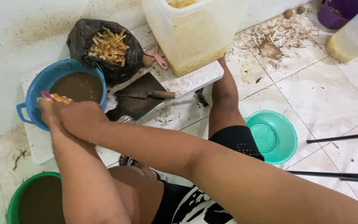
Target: Peeling small fruits or vegetables using a handheld peeler over a bowl of water.
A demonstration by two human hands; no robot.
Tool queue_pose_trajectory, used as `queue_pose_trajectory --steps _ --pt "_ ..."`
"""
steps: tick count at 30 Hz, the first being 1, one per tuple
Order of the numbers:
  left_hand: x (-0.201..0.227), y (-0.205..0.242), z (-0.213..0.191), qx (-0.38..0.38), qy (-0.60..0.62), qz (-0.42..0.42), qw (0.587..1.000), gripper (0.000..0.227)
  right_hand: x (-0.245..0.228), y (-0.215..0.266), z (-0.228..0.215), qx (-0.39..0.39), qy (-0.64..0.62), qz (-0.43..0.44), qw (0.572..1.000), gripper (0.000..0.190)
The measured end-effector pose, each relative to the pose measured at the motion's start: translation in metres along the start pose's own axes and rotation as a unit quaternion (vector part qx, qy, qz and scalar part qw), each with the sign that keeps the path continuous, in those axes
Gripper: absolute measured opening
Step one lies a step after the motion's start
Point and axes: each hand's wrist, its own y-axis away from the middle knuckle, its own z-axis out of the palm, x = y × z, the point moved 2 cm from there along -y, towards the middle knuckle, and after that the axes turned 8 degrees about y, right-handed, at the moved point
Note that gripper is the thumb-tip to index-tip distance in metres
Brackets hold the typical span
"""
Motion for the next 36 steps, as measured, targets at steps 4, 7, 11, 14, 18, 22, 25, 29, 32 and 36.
queue_pose_trajectory --steps 4,7,11,14,18,22,25,29,32,36 --pt "0.002 -0.001 -0.009 -0.069 0.016 -0.033 0.997 0.041 0.001 0.021 0.017 0.009 0.052 -0.025 0.998 0.039" --pt "-0.001 0.009 -0.006 -0.077 -0.03 -0.022 0.996 0.05 0.002 0.028 0.0 0.032 -0.015 -0.015 0.999 0.03" --pt "-0.001 -0.011 -0.002 -0.043 -0.03 -0.011 0.999 0.042 0.005 0.012 -0.009 -0.025 -0.162 0.068 0.984 0.044" --pt "0.007 0.004 -0.006 -0.083 -0.011 -0.017 0.996 0.041 -0.006 0.022 -0.023 -0.026 -0.134 0.039 0.99 0.042" --pt "0.002 -0.033 -0.012 -0.089 -0.067 -0.041 0.993 0.05 0.005 0.02 0.027 0.074 0.03 -0.038 0.996 0.019" --pt "0.001 0.003 -0.013 -0.054 -0.056 -0.057 0.995 0.046 0.006 0.013 0.006 0.018 0.027 -0.03 0.999 0.024" --pt "0.003 0.031 -0.014 -0.028 -0.215 0.059 0.974 0.059 0.005 0.003 -0.009 0.014 -0.01 -0.015 1.0 0.019" --pt "0.009 0.01 -0.009 -0.05 -0.044 0.015 0.998 0.039 -0.003 0.011 0.015 -0.001 0.048 -0.016 0.999 0.034" --pt "0.004 -0.017 -0.009 -0.097 -0.02 -0.043 0.994 0.037 0.001 0.015 0.017 0.025 0.023 -0.021 0.999 0.04" --pt "0.0 0.013 -0.004 -0.008 -0.04 0.04 0.998 0.039 0.007 -0.012 0.027 0.104 0.057 -0.048 0.992 0.022"
